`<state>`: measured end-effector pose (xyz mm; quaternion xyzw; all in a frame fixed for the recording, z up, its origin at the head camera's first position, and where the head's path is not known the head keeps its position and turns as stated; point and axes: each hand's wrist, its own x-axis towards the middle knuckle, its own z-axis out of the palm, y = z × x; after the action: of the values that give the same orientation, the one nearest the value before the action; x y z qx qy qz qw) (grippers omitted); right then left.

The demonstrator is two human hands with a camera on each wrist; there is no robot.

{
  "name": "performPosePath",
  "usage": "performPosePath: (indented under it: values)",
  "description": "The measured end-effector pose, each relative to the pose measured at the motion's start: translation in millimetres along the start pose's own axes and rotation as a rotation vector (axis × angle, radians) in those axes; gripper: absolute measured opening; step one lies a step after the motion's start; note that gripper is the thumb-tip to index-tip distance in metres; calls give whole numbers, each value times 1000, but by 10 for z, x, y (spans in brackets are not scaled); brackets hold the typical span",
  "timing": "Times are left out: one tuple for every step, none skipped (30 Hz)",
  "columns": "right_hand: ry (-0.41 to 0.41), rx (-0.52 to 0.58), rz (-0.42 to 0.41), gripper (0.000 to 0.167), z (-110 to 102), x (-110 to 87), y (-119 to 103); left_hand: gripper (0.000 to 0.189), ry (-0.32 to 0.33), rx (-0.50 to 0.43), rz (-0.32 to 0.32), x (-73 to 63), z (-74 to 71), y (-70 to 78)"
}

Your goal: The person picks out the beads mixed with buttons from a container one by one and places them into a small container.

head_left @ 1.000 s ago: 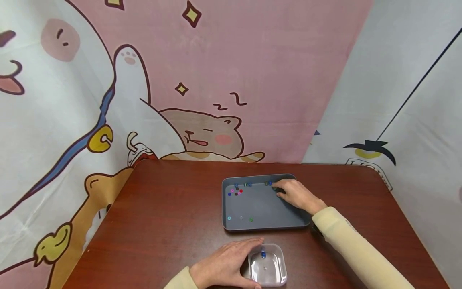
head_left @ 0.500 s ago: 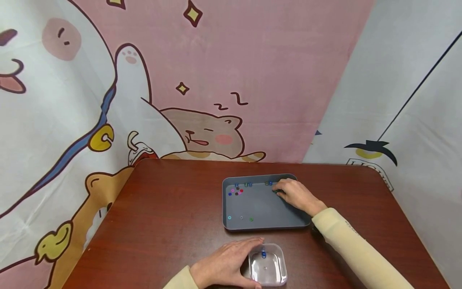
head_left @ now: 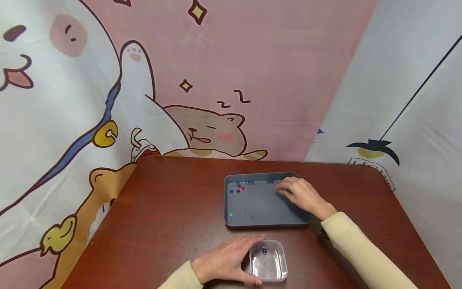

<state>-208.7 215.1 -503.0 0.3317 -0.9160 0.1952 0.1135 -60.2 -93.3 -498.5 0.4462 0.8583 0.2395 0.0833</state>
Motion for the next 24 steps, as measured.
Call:
performPosePath:
  values:
    - [10, 1, 0, 21, -35, -22, -17, 101, -2, -3, -2, 4, 0, 0]
    - [19, 1, 0, 22, -68, -43, -37, 102, -2, -5, -4, 7, 2, 0]
    - [26, 1, 0, 23, -101, -66, -57, 102, -3, -7, -8, 7, 3, 3]
    - [32, 1, 1, 23, -134, -89, -83, 102, -1, -4, -10, 7, 4, 4]
    - [37, 5, 3, 24, -168, -115, -111, 102, -1, -2, -11, 6, 5, 5]
    - [42, 9, 7, 25, -203, -144, -144, 101, -1, 0, -12, 5, 6, 7]
    - [46, 14, 12, 25, -237, -176, -175, 102, -2, 1, -12, 6, 6, 10]
    - [51, 18, 17, 26, -272, -211, -206, 101, -5, -2, -13, 6, 6, 13]
    - [55, 24, 21, 27, -305, -247, -237, 101, -9, -3, -14, 8, 6, 16]
    - [62, 30, 24, 27, -335, -274, -270, 101, -12, -7, -16, 9, 4, 13]
    - [70, 36, 25, 28, -360, -301, -301, 101, -15, -10, -17, 10, 2, 10]
    - [79, 38, 23, 28, -384, -325, -328, 101, -17, -15, -19, 11, 1, 7]
    - [92, 41, 17, 28, -405, -348, -351, 100, -19, -20, -20, 12, 1, 5]
    - [106, 44, 9, 28, -425, -369, -373, 100, -20, -24, -21, 14, 1, 2]
    - [118, 47, 2, 28, -442, -389, -395, 100, -21, -30, -22, 15, 1, -1]
    - [130, 48, -6, 28, -458, -409, -416, 100, -22, -34, -24, 18, 3, -3]
    - [141, 50, -14, 29, -472, -428, -436, 99, -22, -37, -24, 16, 3, -4]
    - [151, 54, -21, 29, -486, -449, -456, 99, -24, -44, -26, 18, 5, -6]
    - [161, 59, -26, 29, -499, -470, -478, 99, -25, -47, -25, 18, 5, -7]
    - [168, 63, -31, 30, -511, -491, -499, 99, -28, -49, -25, 17, 6, -8]
    - [174, 66, -34, 31, -521, -513, -521, 99, -30, -50, -25, 18, 8, -10]
    - [179, 69, -39, 32, -531, -533, -544, 99, -31, -50, -23, 18, 10, -11]
    - [185, 73, -46, 33, -540, -551, -566, 100, -33, -51, -22, 18, 12, -12]
    - [190, 76, -52, 34, -547, -569, -586, 100, -33, -50, -20, 19, 15, -12]
